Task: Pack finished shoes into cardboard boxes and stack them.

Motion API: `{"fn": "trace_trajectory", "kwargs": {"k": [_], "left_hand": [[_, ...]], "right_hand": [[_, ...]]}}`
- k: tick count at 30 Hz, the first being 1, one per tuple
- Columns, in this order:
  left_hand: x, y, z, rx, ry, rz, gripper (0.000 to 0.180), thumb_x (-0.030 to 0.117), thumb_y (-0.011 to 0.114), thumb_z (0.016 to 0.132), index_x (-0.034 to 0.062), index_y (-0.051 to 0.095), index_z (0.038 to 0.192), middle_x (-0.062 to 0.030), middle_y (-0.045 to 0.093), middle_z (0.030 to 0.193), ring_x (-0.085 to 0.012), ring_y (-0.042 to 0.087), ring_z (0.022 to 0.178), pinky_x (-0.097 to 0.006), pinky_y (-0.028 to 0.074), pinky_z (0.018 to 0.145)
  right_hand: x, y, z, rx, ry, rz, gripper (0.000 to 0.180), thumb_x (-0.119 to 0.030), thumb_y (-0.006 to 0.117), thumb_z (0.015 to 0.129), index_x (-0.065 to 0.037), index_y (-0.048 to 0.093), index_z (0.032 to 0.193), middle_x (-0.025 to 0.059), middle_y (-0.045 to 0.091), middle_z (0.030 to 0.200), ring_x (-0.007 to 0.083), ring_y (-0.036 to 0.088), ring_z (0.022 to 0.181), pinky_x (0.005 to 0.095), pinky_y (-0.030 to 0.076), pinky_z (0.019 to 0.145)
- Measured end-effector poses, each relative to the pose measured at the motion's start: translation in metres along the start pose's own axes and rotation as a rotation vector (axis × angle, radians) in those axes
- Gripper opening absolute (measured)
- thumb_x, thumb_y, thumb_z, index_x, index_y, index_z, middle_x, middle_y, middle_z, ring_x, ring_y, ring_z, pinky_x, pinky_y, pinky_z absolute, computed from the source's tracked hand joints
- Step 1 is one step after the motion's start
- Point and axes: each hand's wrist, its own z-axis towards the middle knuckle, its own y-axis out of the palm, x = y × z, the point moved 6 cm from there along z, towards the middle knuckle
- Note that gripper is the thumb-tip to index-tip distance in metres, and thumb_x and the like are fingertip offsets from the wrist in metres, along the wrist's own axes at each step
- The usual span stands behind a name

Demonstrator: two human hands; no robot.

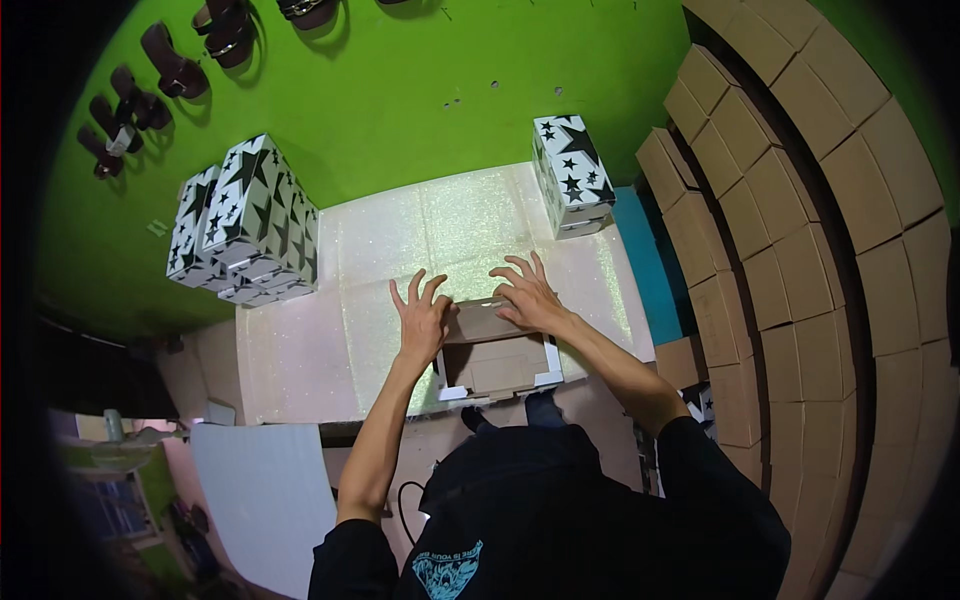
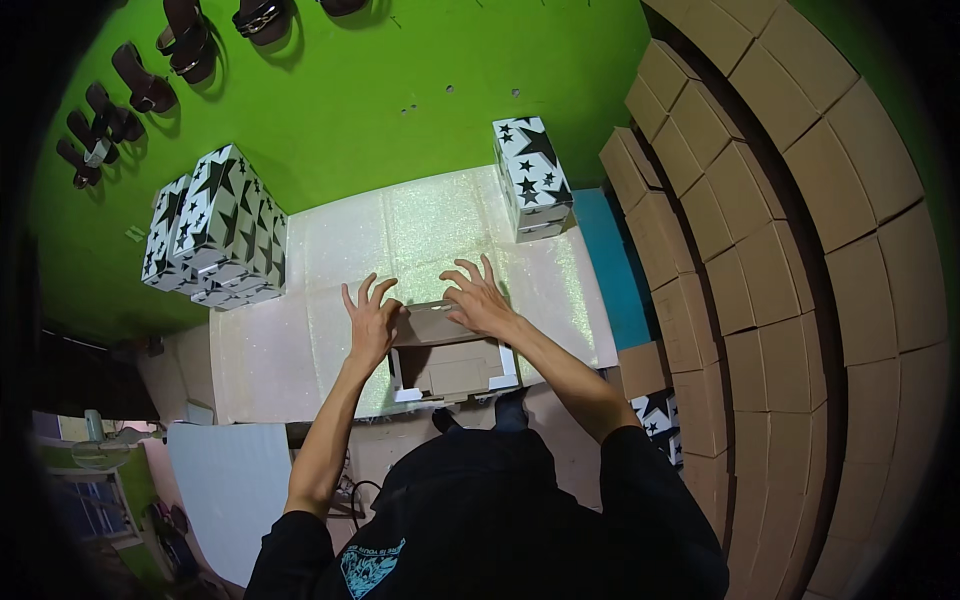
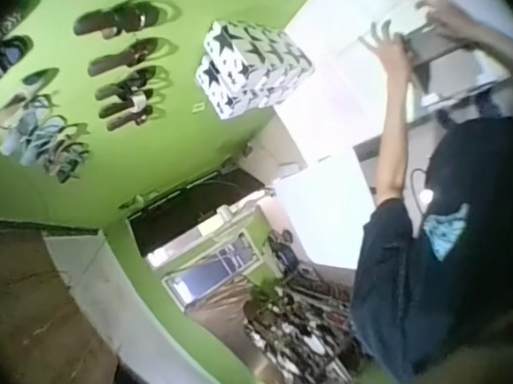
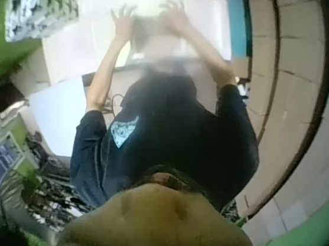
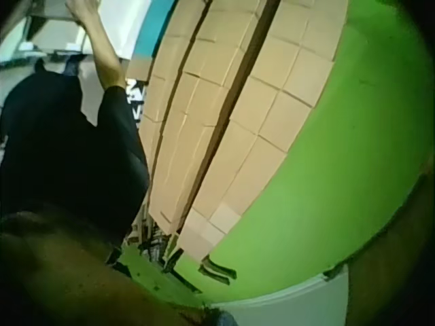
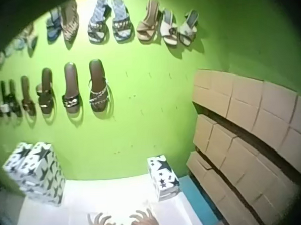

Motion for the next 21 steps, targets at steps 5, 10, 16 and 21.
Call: {"fn": "trace_trajectory", "kwargs": {"k": [5, 10, 16, 21], "left_hand": [[-0.002, -0.001, 0.0, -0.001, -0.024, -0.024, 0.009, 0.007, 0.073, 0.078, 0.0086, 0.069, 0.086, -0.0062, 0.056, 0.132, -0.0378, 0.039, 0.137, -0.074, 0.01, 0.112], [0.0, -0.003, 0.002, -0.045, -0.013, -0.014, 0.009, 0.011, 0.073, 0.08, 0.0086, 0.07, 0.088, -0.0075, 0.054, 0.135, -0.0391, 0.037, 0.138, -0.074, 0.009, 0.111], [0.014, 0.005, 0.017, -0.132, 0.008, -0.084, 0.019, 0.021, 0.077, 0.079, 0.0104, 0.075, 0.095, -0.0058, 0.052, 0.14, -0.0382, 0.034, 0.14, -0.075, 0.007, 0.112], [0.016, 0.023, 0.023, -0.232, 0.066, -0.034, 0.013, 0.021, 0.079, 0.076, 0.0106, 0.076, 0.083, -0.0023, 0.055, 0.137, -0.0367, 0.035, 0.14, -0.075, 0.005, 0.113]], "right_hand": [[-0.004, -0.003, 0.009, 0.056, -0.024, 0.079, 0.018, -0.021, 0.078, 0.078, -0.007, 0.069, 0.072, 0.0061, 0.057, 0.13, 0.036, 0.035, 0.139, 0.0699, 0.011, 0.115], [-0.004, -0.001, 0.015, 0.005, 0.003, 0.115, 0.015, -0.017, 0.076, 0.079, -0.006, 0.069, 0.071, 0.0057, 0.057, 0.128, 0.0361, 0.034, 0.139, 0.07, 0.009, 0.115], [-0.006, 0.001, 0.017, -0.025, 0.041, 0.165, 0.013, -0.014, 0.075, 0.078, -0.005, 0.068, 0.071, 0.0054, 0.056, 0.125, 0.0365, 0.034, 0.139, 0.07, 0.01, 0.115], [-0.008, -0.004, 0.014, 0.017, 0.016, 0.121, 0.014, -0.014, 0.076, 0.077, -0.006, 0.066, 0.071, 0.0059, 0.056, 0.124, 0.0367, 0.036, 0.138, 0.0698, 0.011, 0.115]]}}
